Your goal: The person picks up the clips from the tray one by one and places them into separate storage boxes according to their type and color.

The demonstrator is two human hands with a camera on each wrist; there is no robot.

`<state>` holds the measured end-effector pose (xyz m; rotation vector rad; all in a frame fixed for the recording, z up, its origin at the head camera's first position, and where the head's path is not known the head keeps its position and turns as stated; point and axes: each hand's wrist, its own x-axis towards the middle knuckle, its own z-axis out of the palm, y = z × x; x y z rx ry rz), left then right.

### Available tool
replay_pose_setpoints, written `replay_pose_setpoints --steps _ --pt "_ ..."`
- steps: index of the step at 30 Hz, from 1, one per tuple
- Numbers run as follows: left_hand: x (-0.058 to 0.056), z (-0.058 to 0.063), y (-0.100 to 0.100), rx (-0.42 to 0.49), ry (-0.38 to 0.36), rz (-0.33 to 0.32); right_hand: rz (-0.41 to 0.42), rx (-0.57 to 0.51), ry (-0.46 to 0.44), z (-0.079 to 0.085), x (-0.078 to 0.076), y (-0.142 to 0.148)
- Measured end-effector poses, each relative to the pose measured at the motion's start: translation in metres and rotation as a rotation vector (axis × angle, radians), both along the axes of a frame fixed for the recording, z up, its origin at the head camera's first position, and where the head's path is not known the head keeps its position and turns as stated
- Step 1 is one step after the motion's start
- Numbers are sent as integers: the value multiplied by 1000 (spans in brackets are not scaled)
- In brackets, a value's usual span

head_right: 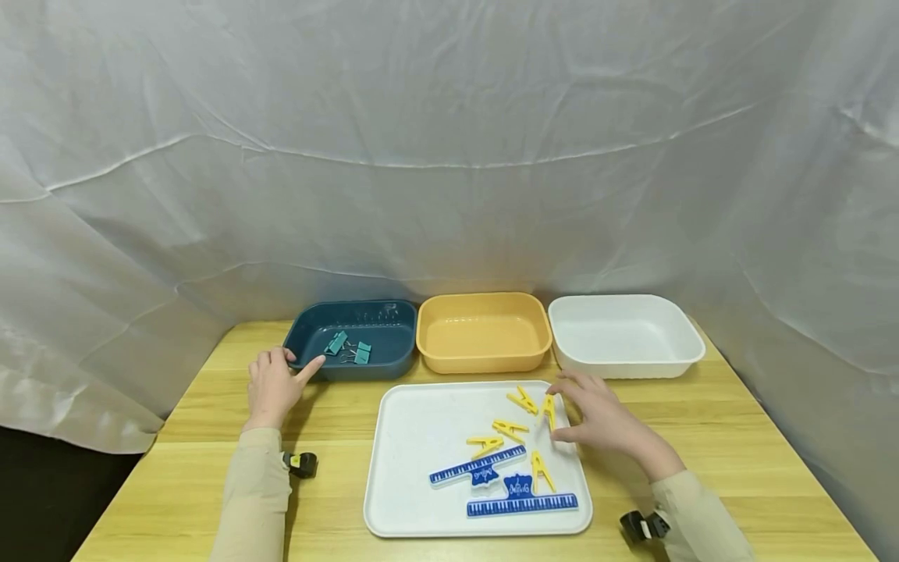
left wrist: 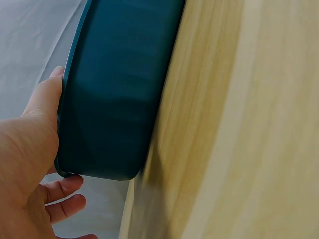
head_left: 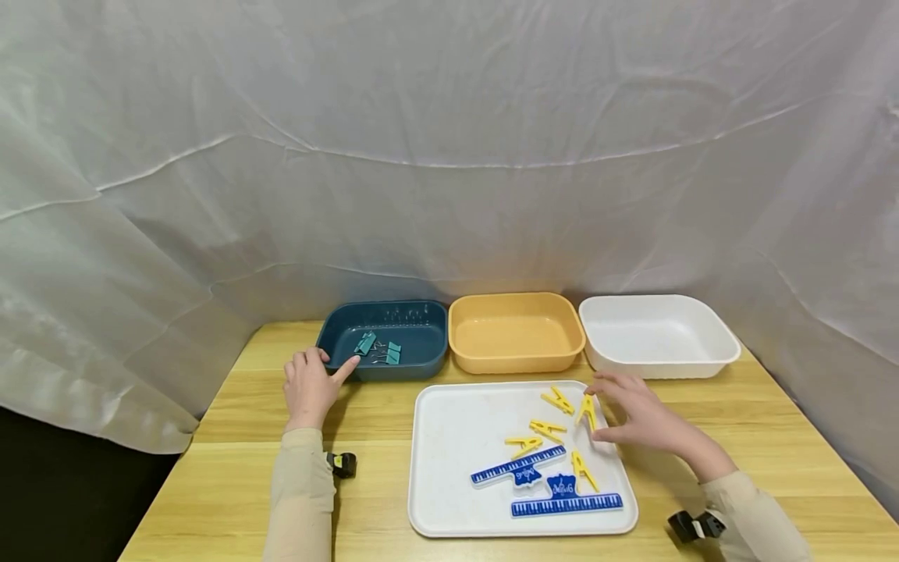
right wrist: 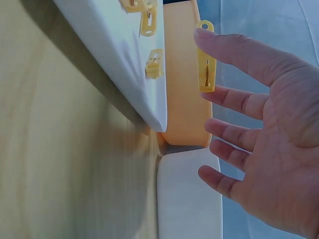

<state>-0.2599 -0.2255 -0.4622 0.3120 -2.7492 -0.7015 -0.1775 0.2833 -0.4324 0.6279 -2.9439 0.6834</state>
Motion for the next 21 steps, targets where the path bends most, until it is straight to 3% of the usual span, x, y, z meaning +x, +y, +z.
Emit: replay_pose_setpoints --steps 21 --pt "0 2 0 -6 -2 -3 37 11 12 14 -24 -12"
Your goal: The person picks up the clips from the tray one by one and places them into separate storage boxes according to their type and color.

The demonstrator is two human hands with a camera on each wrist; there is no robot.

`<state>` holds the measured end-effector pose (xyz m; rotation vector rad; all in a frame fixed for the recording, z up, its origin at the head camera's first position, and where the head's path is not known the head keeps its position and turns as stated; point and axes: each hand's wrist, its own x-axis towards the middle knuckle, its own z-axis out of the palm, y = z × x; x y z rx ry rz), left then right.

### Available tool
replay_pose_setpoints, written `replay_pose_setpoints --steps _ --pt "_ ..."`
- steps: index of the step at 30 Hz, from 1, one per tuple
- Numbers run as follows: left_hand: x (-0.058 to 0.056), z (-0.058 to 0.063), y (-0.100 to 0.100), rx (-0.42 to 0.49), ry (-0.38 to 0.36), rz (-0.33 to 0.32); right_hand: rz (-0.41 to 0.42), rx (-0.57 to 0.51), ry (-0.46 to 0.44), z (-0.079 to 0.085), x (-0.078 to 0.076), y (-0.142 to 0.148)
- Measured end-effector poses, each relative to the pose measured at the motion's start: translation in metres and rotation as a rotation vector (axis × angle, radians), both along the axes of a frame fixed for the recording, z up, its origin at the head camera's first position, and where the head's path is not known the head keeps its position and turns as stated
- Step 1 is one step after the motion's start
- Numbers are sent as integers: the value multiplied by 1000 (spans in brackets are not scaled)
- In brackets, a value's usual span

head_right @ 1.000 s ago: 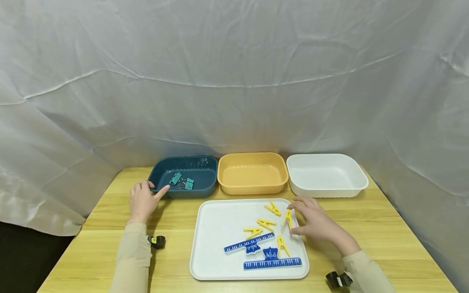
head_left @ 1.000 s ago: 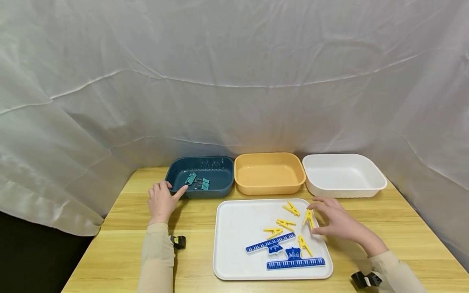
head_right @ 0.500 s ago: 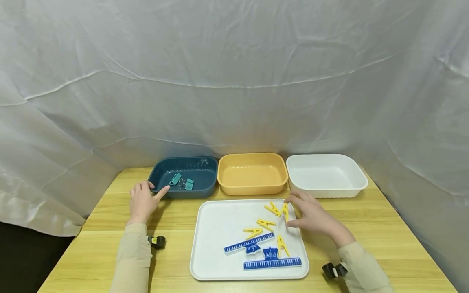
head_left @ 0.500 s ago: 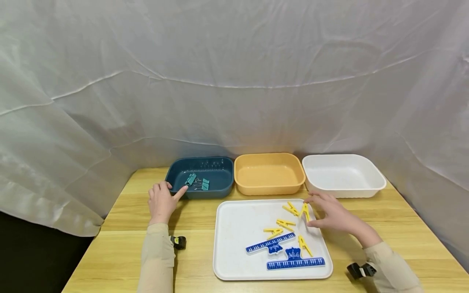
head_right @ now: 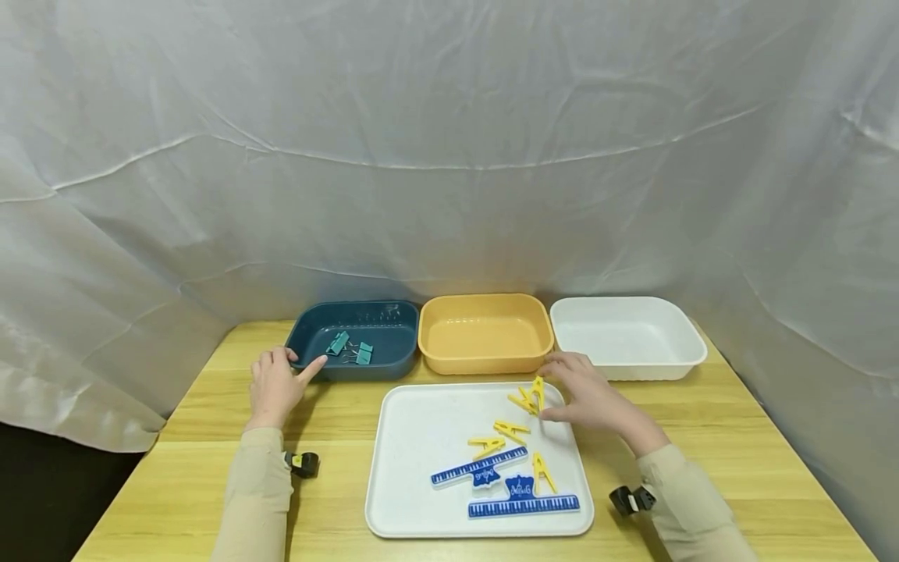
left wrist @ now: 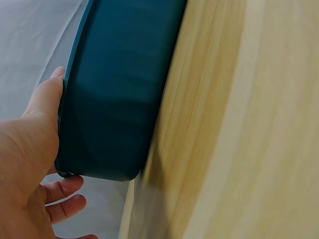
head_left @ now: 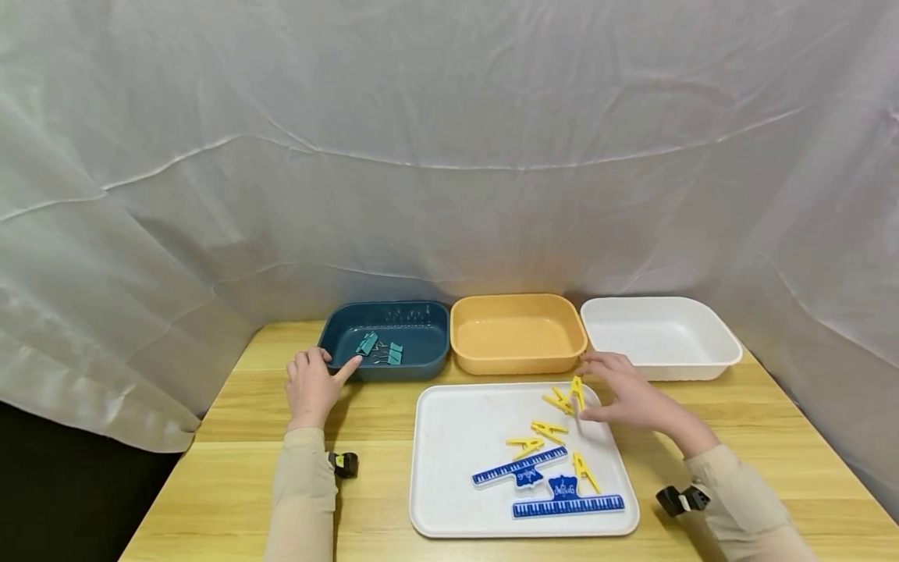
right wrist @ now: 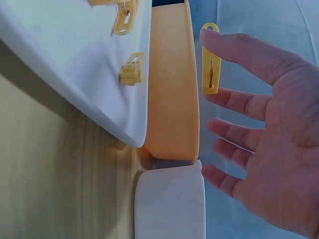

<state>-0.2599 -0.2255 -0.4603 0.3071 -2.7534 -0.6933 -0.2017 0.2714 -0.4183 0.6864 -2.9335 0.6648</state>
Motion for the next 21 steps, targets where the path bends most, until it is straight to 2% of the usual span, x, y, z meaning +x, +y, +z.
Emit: replay_pose_setpoints --steps 21 --pt "0 0 1 7 -14 11 15 -22 23 6 -22 -13"
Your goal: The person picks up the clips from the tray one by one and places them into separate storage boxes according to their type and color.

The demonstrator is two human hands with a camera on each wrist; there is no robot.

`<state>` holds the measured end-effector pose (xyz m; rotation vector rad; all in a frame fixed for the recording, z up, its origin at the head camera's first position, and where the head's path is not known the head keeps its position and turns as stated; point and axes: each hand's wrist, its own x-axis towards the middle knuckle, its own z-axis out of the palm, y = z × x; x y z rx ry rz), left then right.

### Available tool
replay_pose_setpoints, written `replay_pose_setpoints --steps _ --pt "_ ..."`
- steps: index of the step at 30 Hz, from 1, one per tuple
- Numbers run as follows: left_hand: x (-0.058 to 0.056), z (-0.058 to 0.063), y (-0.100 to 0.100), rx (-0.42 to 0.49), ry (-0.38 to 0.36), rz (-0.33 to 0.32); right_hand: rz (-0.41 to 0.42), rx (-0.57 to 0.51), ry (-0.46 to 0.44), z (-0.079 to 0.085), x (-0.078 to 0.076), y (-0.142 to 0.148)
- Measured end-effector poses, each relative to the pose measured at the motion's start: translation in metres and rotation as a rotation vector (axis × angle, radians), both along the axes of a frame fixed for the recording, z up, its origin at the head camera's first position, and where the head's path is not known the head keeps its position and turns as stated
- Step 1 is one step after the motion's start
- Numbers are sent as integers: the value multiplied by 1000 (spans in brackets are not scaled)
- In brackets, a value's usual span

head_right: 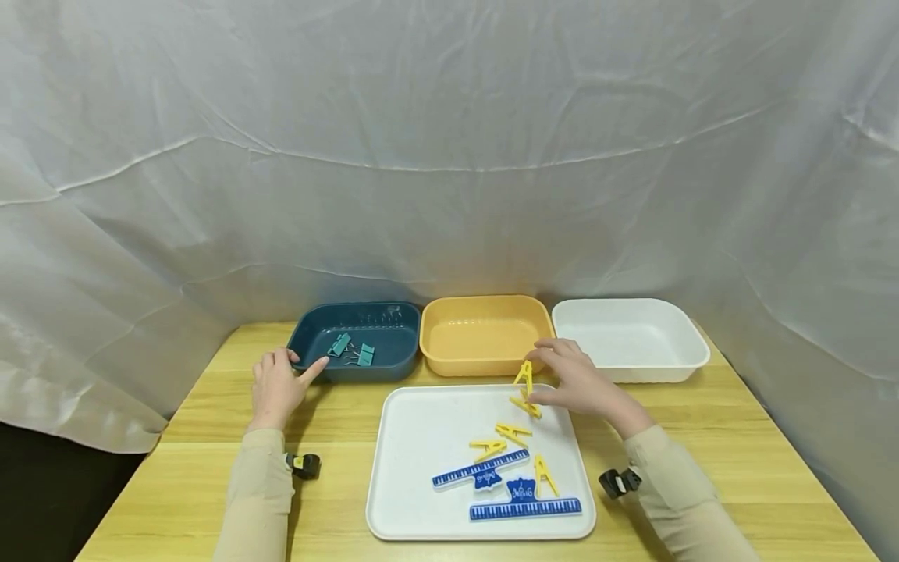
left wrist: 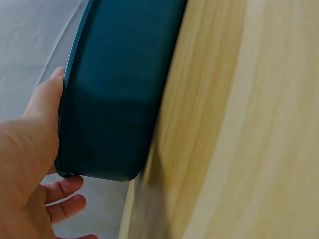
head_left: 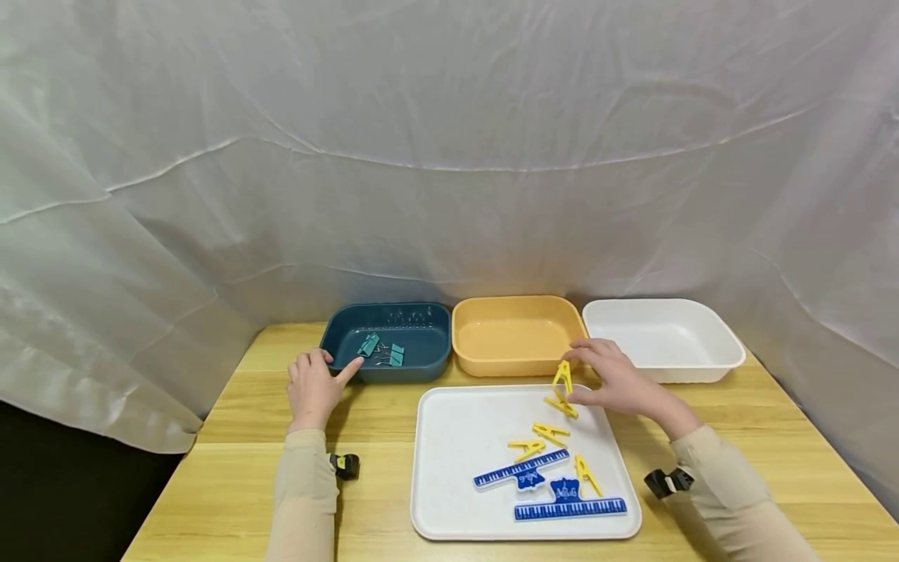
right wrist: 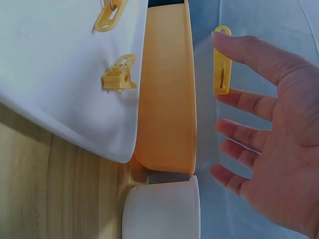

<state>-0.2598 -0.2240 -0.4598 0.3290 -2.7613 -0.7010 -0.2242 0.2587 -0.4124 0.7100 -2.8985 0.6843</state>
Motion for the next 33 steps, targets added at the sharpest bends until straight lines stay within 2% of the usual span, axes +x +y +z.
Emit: replay_pose_setpoints --steps 6,12,25,33 --pt "0 0 0 5 -6 4 -19 5 -28 1 -6 -4" --pt "0 -1 -1 6 -2 4 -17 -1 -18 1 -13 -9" --pt "0 -1 0 -2 -11 0 26 4 65 -1 -31 -17" --pt "0 -2 0 1 -6 -2 -1 0 3 -5 -39 -22"
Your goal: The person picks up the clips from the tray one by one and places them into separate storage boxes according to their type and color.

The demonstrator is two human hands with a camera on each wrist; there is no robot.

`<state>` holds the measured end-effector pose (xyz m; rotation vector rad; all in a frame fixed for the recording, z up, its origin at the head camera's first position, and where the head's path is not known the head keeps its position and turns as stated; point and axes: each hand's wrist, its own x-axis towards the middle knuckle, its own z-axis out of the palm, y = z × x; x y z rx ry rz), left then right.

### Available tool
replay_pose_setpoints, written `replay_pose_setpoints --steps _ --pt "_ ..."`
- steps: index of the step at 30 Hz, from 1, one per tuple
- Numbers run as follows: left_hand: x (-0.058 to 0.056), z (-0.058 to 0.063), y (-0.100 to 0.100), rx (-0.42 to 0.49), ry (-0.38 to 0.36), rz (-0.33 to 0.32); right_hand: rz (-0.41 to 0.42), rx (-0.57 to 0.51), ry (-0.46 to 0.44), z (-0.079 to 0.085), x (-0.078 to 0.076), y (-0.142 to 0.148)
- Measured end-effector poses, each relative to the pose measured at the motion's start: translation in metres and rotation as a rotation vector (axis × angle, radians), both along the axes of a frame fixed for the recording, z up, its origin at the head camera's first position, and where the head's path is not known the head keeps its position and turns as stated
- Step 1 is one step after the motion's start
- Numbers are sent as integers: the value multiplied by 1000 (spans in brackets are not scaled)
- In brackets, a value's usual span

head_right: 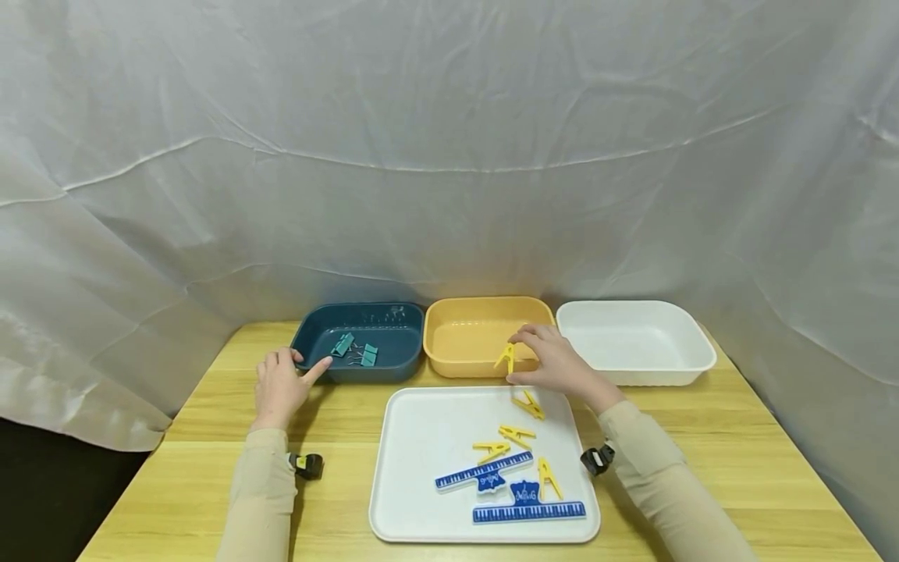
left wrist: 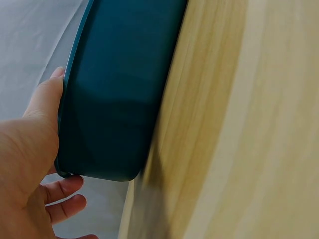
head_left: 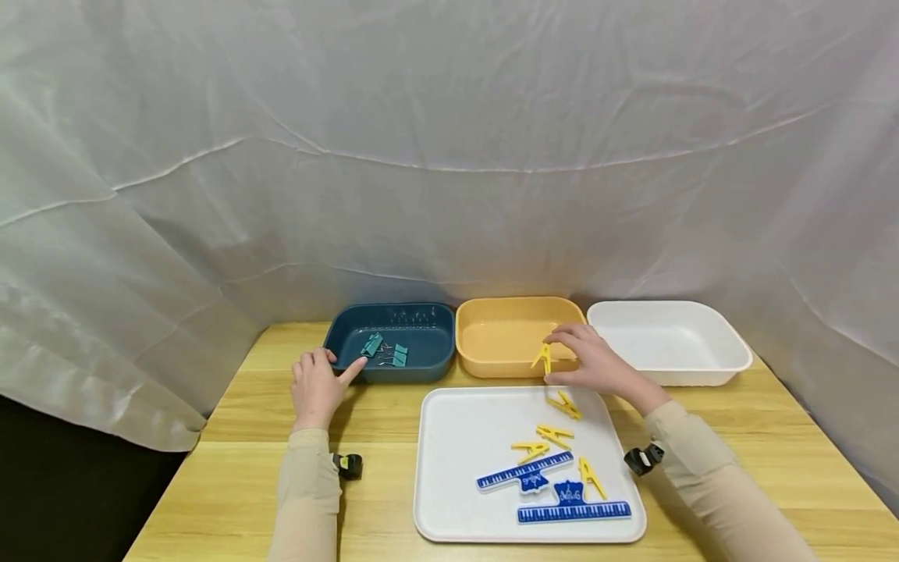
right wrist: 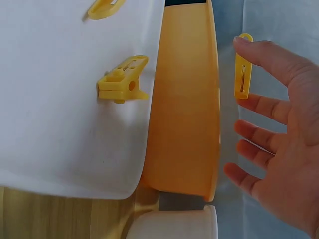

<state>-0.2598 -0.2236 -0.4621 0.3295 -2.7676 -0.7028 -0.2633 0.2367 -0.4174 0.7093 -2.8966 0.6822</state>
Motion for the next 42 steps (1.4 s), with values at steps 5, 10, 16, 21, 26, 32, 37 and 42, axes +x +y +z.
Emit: replay_pose_setpoints --steps 5,10,16,21,26,32,37,42 --pt "1 0 1 2 0 -3 -6 -8 -20 -3 -5 -4" --pt "1 1 2 8 -1 -1 3 -8 2 -5 -10 -6" --pt "1 2 2 11 9 -3 12 -11 2 -5 -15 -12" --pt "2 2 2 2 10 -2 -10 -13 -19 -6 -20 -13" --pt "3 2 3 9 19 9 -16 -14 -15 -9 -27 -12" --pt "4 2 3 6 25 11 -14 -40 1 -10 -33 -12" --pt "4 1 2 5 19 6 -30 -57 -8 -11 -36 -13" --pt "5 0 1 5 13 1 -62 -76 -14 -11 -38 -12"
